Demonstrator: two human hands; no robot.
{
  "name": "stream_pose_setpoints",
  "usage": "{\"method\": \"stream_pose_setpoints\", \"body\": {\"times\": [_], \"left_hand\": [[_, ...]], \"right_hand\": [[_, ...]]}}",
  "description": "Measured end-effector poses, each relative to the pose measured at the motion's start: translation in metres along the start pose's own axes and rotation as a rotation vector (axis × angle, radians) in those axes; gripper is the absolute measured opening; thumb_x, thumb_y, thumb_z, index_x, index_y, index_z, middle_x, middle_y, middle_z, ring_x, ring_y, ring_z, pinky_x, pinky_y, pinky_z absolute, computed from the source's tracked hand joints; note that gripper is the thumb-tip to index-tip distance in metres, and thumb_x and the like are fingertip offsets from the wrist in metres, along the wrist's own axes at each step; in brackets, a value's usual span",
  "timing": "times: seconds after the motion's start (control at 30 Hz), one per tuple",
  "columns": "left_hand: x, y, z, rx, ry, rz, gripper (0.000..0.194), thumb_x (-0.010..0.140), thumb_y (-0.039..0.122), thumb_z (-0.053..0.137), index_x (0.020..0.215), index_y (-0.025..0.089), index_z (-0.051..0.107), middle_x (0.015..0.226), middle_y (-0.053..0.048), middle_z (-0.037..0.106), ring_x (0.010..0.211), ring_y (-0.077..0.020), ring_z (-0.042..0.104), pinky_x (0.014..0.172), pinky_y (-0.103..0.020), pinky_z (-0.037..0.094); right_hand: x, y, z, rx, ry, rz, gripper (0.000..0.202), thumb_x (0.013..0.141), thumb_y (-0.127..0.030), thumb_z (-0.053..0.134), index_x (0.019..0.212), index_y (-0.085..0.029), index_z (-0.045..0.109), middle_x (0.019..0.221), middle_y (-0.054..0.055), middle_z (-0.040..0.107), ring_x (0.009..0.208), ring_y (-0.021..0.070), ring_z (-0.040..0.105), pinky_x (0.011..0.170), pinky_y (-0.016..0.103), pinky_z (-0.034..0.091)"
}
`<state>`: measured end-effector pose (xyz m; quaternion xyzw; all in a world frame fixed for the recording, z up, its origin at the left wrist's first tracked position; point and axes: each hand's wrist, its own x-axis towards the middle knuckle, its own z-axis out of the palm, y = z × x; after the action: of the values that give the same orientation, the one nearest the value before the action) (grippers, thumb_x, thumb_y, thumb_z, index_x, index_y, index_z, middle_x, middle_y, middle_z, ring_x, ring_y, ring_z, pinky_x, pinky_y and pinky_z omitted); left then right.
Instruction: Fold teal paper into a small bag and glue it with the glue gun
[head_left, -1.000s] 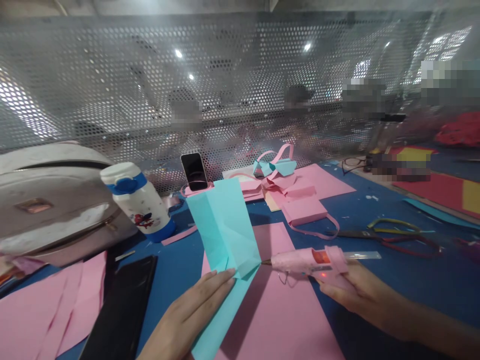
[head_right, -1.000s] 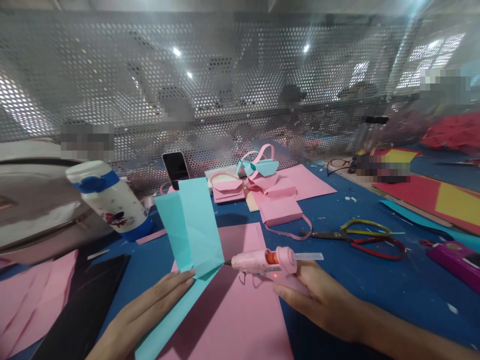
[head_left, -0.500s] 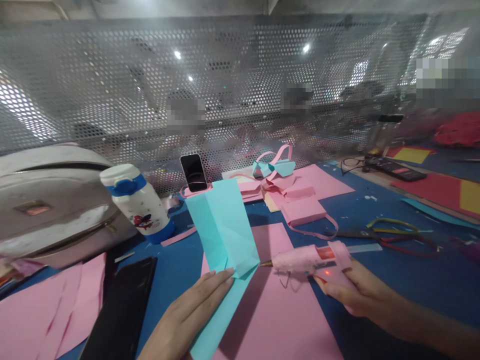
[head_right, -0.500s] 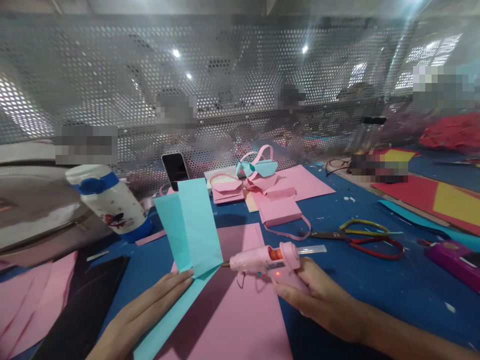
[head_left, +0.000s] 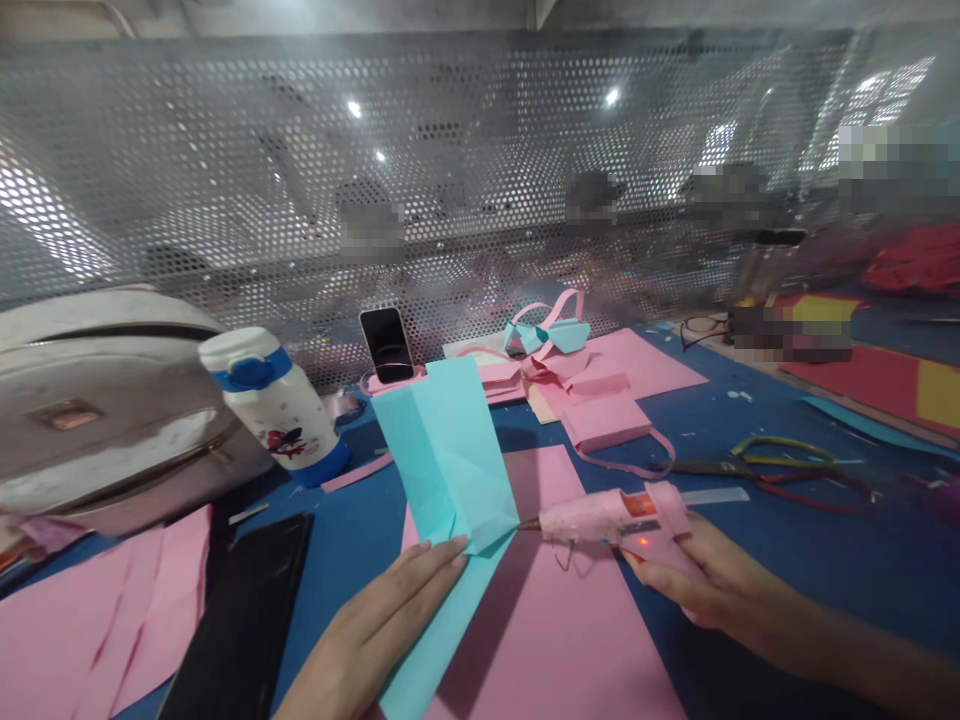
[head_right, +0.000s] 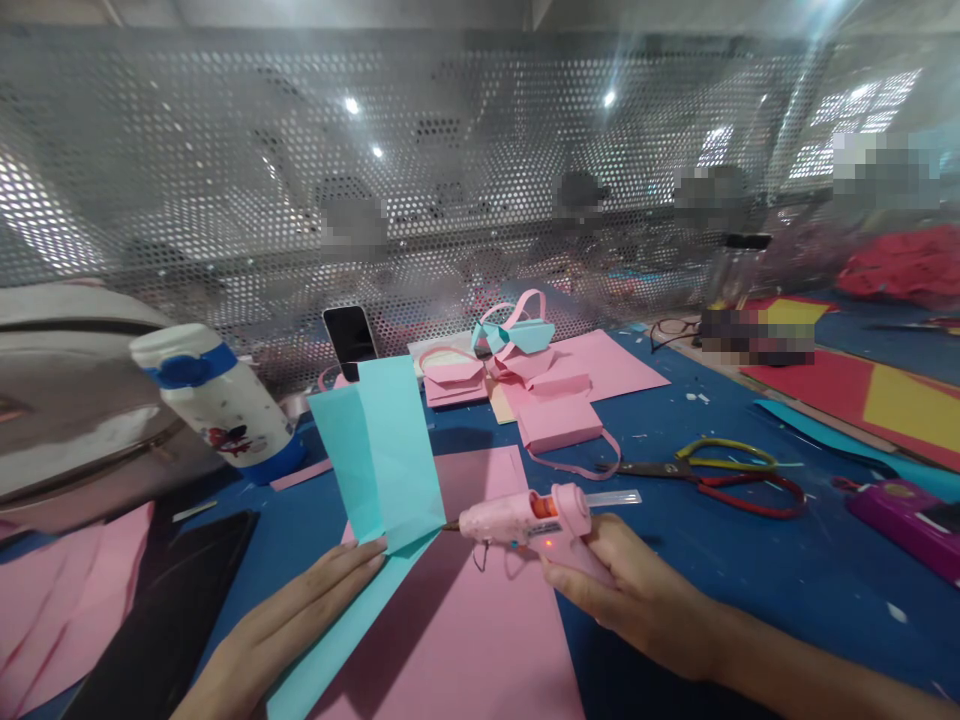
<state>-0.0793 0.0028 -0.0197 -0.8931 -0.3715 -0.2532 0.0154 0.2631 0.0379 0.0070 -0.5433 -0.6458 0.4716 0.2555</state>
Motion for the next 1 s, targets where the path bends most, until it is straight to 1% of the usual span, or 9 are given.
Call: {"method": "stream_pose_setpoints", "body": {"times": [0.13, 0.23, 0.37, 0.43, 0.5, 0.6, 0.77, 0.87, 1.0], "left_hand": [[0.0, 0.001, 0.0, 0.01, -0.007, -0.009, 0.045, 0.108, 0.032, 0.024, 0.15, 0.025, 0.04, 0.146, -0.006, 0.056, 0.134, -0.0195, 0.051, 0.114, -0.033, 0.039], [0.0, 0.0, -0.001, 0.03, -0.029, 0.002, 0.046, 0.108, 0.034, 0.023, 0.151, 0.024, 0.037, 0.147, -0.006, 0.054, 0.136, -0.0182, 0.049, 0.116, -0.031, 0.036], [0.001, 0.0, -0.002, 0.019, -0.009, 0.006, 0.048, 0.108, 0.038, 0.022, 0.151, 0.025, 0.036, 0.147, -0.005, 0.054, 0.137, -0.018, 0.047, 0.116, -0.03, 0.035], [0.001, 0.0, -0.001, 0.0, -0.004, 0.003, 0.047, 0.107, 0.037, 0.026, 0.151, 0.025, 0.038, 0.146, -0.006, 0.055, 0.135, -0.0194, 0.05, 0.116, -0.031, 0.037], [0.001, 0.0, -0.001, -0.022, 0.002, 0.001, 0.046, 0.107, 0.036, 0.03, 0.15, 0.024, 0.04, 0.145, -0.007, 0.056, 0.132, -0.0208, 0.053, 0.114, -0.033, 0.039], [0.002, 0.0, -0.001, -0.021, 0.01, 0.002, 0.044, 0.106, 0.033, 0.032, 0.149, 0.025, 0.041, 0.144, -0.006, 0.058, 0.131, -0.0205, 0.055, 0.114, -0.033, 0.04], [0.002, 0.001, 0.0, -0.003, 0.012, 0.005, 0.044, 0.107, 0.029, 0.03, 0.148, 0.025, 0.042, 0.145, -0.006, 0.057, 0.133, -0.0191, 0.053, 0.115, -0.032, 0.039], [0.003, 0.002, -0.001, 0.005, 0.019, 0.017, 0.044, 0.108, 0.028, 0.027, 0.148, 0.024, 0.043, 0.144, -0.006, 0.057, 0.133, -0.0183, 0.053, 0.115, -0.032, 0.038], [0.004, 0.004, -0.001, 0.019, 0.019, 0.033, 0.044, 0.108, 0.028, 0.024, 0.148, 0.022, 0.042, 0.145, -0.006, 0.056, 0.133, -0.0163, 0.052, 0.116, -0.031, 0.035]], "right_hand": [[0.0, -0.001, 0.001, 0.005, 0.02, 0.0, 0.051, 0.084, -0.057, 0.058, 0.123, -0.027, 0.071, 0.117, 0.01, 0.071, 0.094, 0.0296, 0.067, 0.067, 0.032, 0.061], [0.0, 0.003, 0.0, -0.015, 0.018, -0.003, 0.055, 0.083, -0.061, 0.058, 0.123, -0.026, 0.071, 0.122, 0.011, 0.07, 0.1, 0.0322, 0.067, 0.075, 0.037, 0.062], [0.002, 0.007, 0.0, -0.05, 0.08, -0.076, 0.053, 0.084, -0.058, 0.059, 0.119, -0.022, 0.073, 0.123, 0.012, 0.069, 0.115, 0.0344, 0.062, 0.098, 0.044, 0.053], [0.001, 0.005, 0.0, -0.032, 0.065, -0.096, 0.052, 0.085, -0.059, 0.057, 0.119, -0.023, 0.073, 0.119, 0.011, 0.071, 0.115, 0.0342, 0.063, 0.099, 0.043, 0.053], [0.001, 0.0, 0.001, 0.001, 0.028, -0.096, 0.053, 0.086, -0.061, 0.054, 0.121, -0.025, 0.073, 0.114, 0.01, 0.074, 0.11, 0.0338, 0.065, 0.093, 0.041, 0.056], [-0.002, -0.006, 0.001, 0.026, 0.02, -0.114, 0.055, 0.085, -0.062, 0.054, 0.123, -0.025, 0.072, 0.114, 0.009, 0.074, 0.108, 0.0337, 0.066, 0.09, 0.038, 0.058], [-0.006, 0.002, 0.001, 0.007, 0.006, -0.059, 0.057, 0.085, -0.062, 0.055, 0.126, -0.025, 0.07, 0.117, 0.011, 0.073, 0.095, 0.0309, 0.07, 0.077, 0.036, 0.061], [-0.008, 0.009, 0.003, -0.025, 0.036, -0.085, 0.059, 0.085, -0.061, 0.057, 0.128, -0.022, 0.068, 0.125, 0.012, 0.068, 0.109, 0.0335, 0.065, 0.086, 0.038, 0.059], [-0.009, 0.008, 0.006, -0.028, -0.006, -0.21, 0.056, 0.088, -0.056, 0.056, 0.128, -0.02, 0.067, 0.127, 0.012, 0.067, 0.125, 0.0347, 0.056, 0.108, 0.044, 0.046]]}}
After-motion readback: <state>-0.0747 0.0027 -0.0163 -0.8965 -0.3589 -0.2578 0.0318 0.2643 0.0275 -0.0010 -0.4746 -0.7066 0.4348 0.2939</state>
